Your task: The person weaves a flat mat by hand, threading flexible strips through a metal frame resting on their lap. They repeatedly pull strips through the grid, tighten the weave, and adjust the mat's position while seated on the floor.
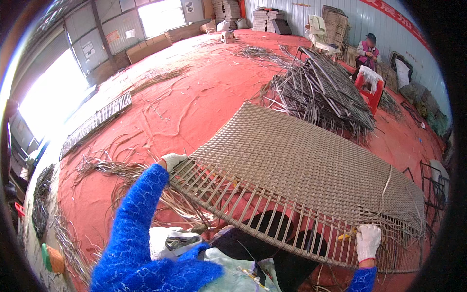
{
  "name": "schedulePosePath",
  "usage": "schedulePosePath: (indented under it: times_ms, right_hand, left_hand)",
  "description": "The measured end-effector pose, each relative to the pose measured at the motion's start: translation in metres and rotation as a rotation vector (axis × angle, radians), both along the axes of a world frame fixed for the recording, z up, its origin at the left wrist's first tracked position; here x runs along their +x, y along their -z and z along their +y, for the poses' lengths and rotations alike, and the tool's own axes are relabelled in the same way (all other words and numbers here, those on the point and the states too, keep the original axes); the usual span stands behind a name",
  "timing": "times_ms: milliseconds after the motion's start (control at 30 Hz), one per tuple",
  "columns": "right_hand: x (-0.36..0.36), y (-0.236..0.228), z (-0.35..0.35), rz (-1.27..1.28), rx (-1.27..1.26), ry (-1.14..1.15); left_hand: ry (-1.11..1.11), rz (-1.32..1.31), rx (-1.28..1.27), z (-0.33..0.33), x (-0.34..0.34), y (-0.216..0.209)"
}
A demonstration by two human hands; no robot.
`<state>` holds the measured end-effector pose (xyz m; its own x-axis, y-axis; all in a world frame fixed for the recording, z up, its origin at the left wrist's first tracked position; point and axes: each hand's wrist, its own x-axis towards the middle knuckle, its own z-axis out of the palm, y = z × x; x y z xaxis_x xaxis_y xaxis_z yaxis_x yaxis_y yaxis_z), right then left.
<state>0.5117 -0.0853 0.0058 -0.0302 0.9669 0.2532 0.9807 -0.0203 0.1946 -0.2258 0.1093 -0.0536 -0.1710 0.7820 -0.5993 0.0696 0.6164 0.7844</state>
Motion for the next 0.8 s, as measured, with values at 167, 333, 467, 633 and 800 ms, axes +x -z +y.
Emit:
schedulePosePath:
  times_ms: [167,333,467,633,800]
  right_hand:
    - [0.007,0.004,-0.001,-0.032,-0.028,0.166]
    - [0.039,0.013,0.003,-0.285,-0.207,0.425]
    - [0.073,0.026,-0.005,-0.350,-0.193,0.362]
    - [0.086,0.020,-0.004,-0.405,-0.229,0.388]
    - [0.075,0.004,-0.009,-0.373,-0.155,0.371]
  left_hand:
    - [-0.022,-0.258,-0.034,-0.014,0.005,-0.011]
    - [-0.046,-0.494,-0.011,-0.086,0.025,-0.016]
    - [-0.176,-0.607,-0.011,-0.157,0.042,-0.003]
    - [0.013,-0.235,0.216,-0.179,0.044,0.022]
    - [-0.064,-0.520,0.368,-0.169,0.057,0.045]
